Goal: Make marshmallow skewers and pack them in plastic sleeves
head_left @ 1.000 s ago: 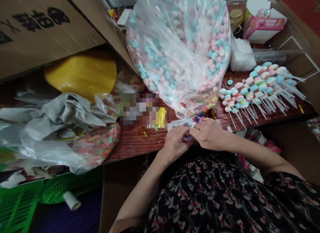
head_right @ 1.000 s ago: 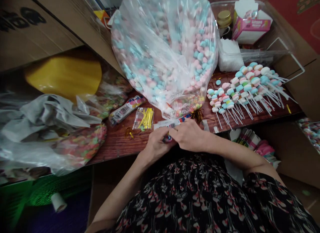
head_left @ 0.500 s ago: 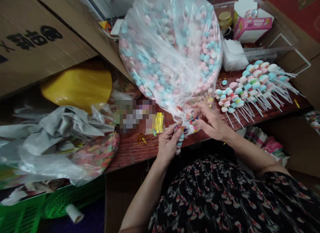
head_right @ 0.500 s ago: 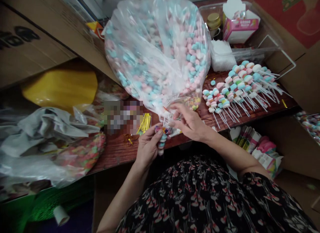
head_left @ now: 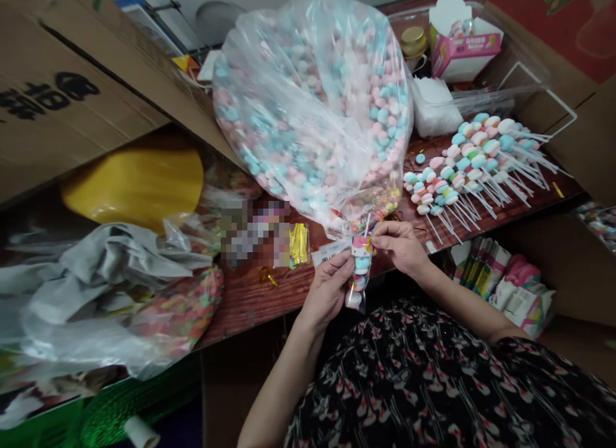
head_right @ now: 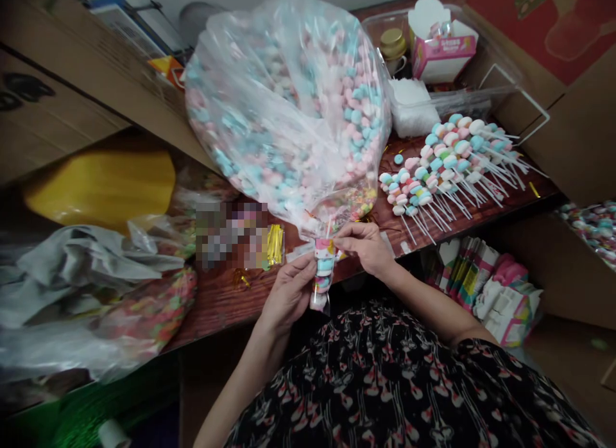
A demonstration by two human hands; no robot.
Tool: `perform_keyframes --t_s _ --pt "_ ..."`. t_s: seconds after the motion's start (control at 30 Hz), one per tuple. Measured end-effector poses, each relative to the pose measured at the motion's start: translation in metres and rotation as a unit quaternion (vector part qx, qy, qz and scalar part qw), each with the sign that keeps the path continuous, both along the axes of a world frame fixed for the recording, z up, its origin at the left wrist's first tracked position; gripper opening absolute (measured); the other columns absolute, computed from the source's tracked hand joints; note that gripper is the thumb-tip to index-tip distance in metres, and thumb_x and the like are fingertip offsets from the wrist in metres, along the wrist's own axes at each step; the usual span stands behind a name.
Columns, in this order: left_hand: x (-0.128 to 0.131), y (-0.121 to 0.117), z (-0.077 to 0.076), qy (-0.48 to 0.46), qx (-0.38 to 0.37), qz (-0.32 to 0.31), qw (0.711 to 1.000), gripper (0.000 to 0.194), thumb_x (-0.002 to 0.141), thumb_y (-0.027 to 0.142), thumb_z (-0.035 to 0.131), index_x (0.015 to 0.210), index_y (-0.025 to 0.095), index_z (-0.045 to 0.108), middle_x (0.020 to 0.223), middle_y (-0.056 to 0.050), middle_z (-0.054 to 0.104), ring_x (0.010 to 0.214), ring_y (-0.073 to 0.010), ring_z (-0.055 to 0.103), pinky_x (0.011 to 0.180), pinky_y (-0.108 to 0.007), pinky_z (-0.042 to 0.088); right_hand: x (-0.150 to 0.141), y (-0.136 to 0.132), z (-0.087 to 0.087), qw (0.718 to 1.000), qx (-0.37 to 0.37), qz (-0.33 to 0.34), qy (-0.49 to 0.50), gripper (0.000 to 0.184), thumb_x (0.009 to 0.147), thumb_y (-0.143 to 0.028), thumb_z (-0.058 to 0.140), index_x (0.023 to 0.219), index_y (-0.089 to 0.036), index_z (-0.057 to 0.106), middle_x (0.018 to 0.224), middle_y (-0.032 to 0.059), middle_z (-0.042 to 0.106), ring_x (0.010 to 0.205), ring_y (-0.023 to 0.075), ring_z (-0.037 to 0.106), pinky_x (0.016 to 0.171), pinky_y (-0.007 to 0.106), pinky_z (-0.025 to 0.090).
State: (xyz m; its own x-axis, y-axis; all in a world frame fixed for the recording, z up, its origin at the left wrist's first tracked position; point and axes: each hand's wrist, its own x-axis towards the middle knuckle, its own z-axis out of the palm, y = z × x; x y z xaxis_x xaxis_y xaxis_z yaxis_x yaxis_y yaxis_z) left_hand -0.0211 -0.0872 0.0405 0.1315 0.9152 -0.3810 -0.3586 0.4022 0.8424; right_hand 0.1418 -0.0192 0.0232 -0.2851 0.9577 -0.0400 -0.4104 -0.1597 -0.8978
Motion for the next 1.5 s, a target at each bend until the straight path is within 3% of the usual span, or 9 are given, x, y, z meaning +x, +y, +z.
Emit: perform_keyframes --t_s 0.2,0.4,0.57,0.77,0.97,1.07,1.23,1.4,1.5 --pt "0.002 0.001 -0.002 0.006 0.02 0.036 0.999 0.043 0.073 0.038 0.078 0.11 0.019 0.072 0.093 -0.006 0.073 0.069 -0.0139 0.062 0.065 -0.026 0.051 0.002 -0.009 -0.001 1.0 -0.026 -0.007 0.007 0.046 0.075 -0.042 0.075 0.114 -0.021 0.065 0.084 -0.0009 0.066 0.052 0.0044 0.046 0.044 0.018 0.035" --pt "0.002 0.0 -0.012 0.184 0.101 -0.046 0.977 0.033 0.089 0.047 0.06 0.104 0.02 0.071 0.094 -0.006 0.068 0.092 -0.0193 0.061 0.084 -0.032 0.051 -0.004 -0.026 -0.001 0.976 0.119 -0.025 -0.18 0.015 0.083 -0.03 0.067 0.081 -0.016 0.068 0.067 -0.0017 0.06 0.057 0.0086 0.052 0.056 0.022 0.045" --pt "-0.005 0.003 -0.011 0.275 0.161 -0.1 0.943 0.03 0.092 0.046 0.054 0.095 0.02 0.067 0.094 -0.005 0.065 0.091 -0.0178 0.058 0.085 -0.03 0.049 -0.014 -0.029 -0.012 0.888 0.335 -0.067 -0.309 0.021 0.093 -0.021 0.05 0.086 -0.014 0.069 0.08 0.0061 0.066 0.075 0.013 0.06 0.071 0.026 0.049" --pt "-0.007 0.007 -0.016 0.215 0.044 -0.192 0.957 0.028 0.087 0.048 0.06 0.09 0.02 0.066 0.064 0.003 0.054 0.054 -0.0098 0.045 0.05 -0.02 0.036 0.025 -0.015 -0.005 0.8 0.341 -0.094 -0.485 0.024 0.096 -0.026 0.049 0.093 -0.017 0.071 0.088 0.0052 0.063 0.08 0.0128 0.057 0.073 0.025 0.044" --pt "-0.001 0.005 -0.026 0.131 -0.004 -0.123 0.984 0.028 0.086 0.044 0.062 0.085 0.017 0.066 0.077 -0.003 0.066 0.067 -0.0122 0.06 0.058 -0.021 0.043 0.089 0.011 0.002 0.559 0.293 -0.055 -0.774 0.022 0.091 -0.019 0.049 0.081 -0.014 0.069 0.094 0.0124 0.063 0.094 0.0238 0.046 0.075 0.036 0.032" --pt "0.005 0.007 -0.023 0.129 -0.019 -0.137 0.982 0.032 0.085 0.048 0.062 0.081 0.016 0.065 0.07 -0.003 0.067 0.06 -0.0112 0.061 0.053 -0.02 0.042 0.092 0.016 -0.007 0.522 0.289 0.002 -0.803 0.02 0.088 -0.013 0.048 0.081 -0.012 0.067 0.095 0.0146 0.062 0.093 0.0247 0.044 0.072 0.036 0.03" --pt "0.005 0.01 -0.019 0.15 -0.046 -0.073 0.985 0.032 0.078 0.048 0.067 0.081 0.016 0.065 0.067 0.0 0.065 0.047 -0.0066 0.053 0.046 -0.017 0.036 0.091 0.002 0.003 0.549 0.307 -0.048 -0.776 0.017 0.087 -0.011 0.046 0.082 -0.013 0.063 0.087 0.0126 0.062 0.086 0.0228 0.049 0.066 0.033 0.031" --pt "0.008 0.016 -0.019 0.135 -0.042 -0.072 0.987 0.028 0.076 0.043 0.066 0.076 0.016 0.062 0.058 0.004 0.056 0.043 -0.0056 0.045 0.044 -0.018 0.034 0.059 -0.025 0.024 0.716 0.408 -0.057 -0.563 0.024 0.096 -0.015 0.038 0.09 -0.014 0.061 0.079 0.0055 0.062 0.074 0.0154 0.056 0.069 0.027 0.041" --pt "0.011 0.019 -0.017 0.126 -0.002 -0.079 0.989 0.025 0.078 0.04 0.062 0.073 0.017 0.057 0.054 0.006 0.049 0.044 -0.0058 0.04 0.044 -0.018 0.033 0.026 -0.031 0.016 0.761 0.46 -0.009 -0.457 0.026 0.095 -0.013 0.038 0.097 -0.015 0.064 0.083 0.0064 0.065 0.077 0.0148 0.059 0.07 0.025 0.046"
